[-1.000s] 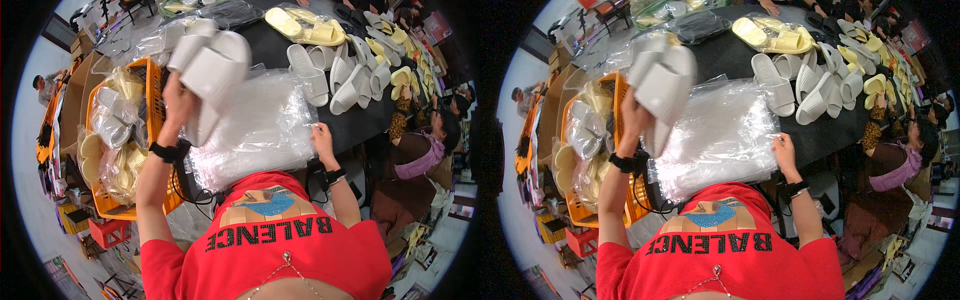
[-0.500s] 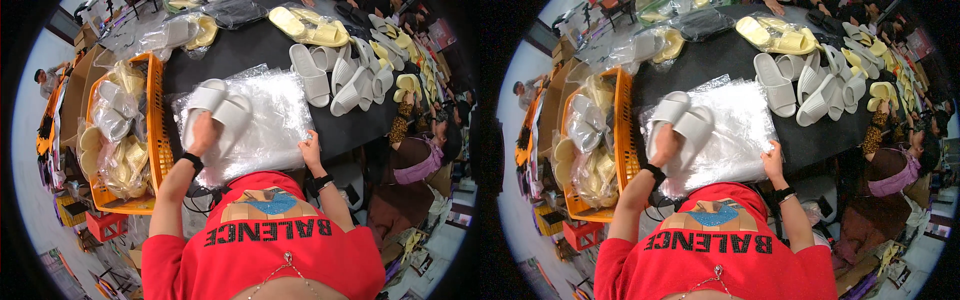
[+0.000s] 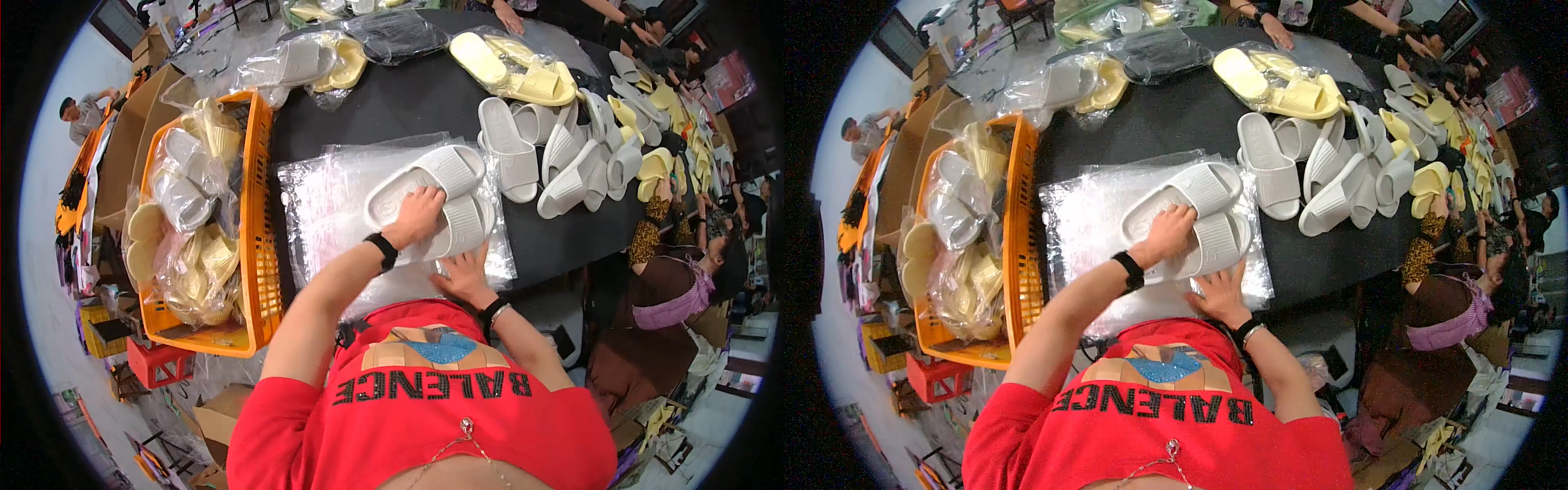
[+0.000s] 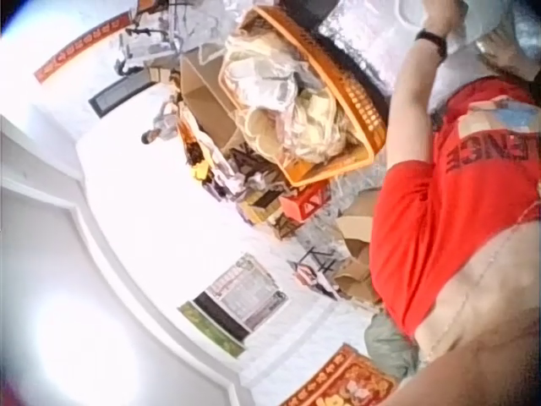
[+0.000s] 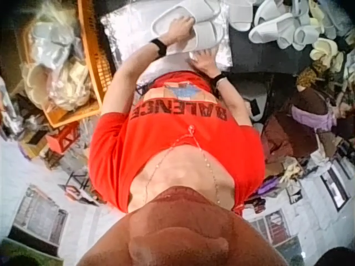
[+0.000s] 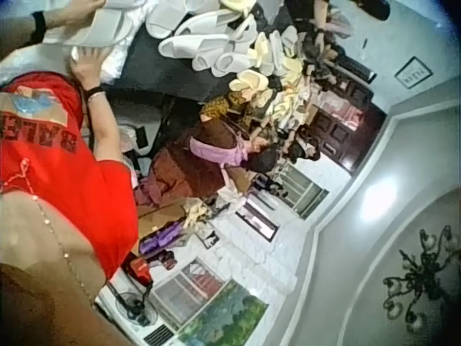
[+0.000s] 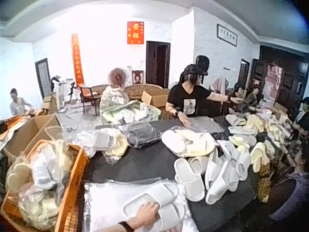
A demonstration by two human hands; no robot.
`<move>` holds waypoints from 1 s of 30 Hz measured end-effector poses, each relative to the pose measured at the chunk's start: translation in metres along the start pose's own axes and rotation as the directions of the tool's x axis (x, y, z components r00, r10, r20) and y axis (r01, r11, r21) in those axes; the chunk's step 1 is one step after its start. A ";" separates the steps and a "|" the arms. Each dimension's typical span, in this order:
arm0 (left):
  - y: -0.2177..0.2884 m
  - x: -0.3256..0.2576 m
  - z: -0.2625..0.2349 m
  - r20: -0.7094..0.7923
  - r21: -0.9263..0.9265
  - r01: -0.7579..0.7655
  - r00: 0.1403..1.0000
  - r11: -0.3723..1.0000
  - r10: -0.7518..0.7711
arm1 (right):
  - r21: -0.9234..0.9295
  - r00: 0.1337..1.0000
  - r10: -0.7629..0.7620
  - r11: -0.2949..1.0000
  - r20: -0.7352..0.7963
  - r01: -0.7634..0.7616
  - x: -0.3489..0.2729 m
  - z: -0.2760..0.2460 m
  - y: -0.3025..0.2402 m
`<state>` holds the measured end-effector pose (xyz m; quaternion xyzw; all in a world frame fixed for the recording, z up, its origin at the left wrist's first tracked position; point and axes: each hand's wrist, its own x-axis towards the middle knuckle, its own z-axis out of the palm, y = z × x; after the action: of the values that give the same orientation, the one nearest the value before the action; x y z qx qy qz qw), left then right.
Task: Sorting and organizing different colored sandals into plastic packaging in a workshop.
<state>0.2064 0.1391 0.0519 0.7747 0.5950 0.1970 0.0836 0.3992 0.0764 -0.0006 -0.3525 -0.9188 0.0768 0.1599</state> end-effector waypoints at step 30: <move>0.020 -0.030 -0.041 0.039 -0.158 -0.337 0.937 0.928 0.347 | 0.737 0.843 0.536 0.557 0.033 -0.383 0.021 -0.094 0.019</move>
<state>0.2013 0.1007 0.0903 0.8642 0.4315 0.2265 0.1253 0.4291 0.1076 0.0883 -0.4948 -0.6675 0.4341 0.3482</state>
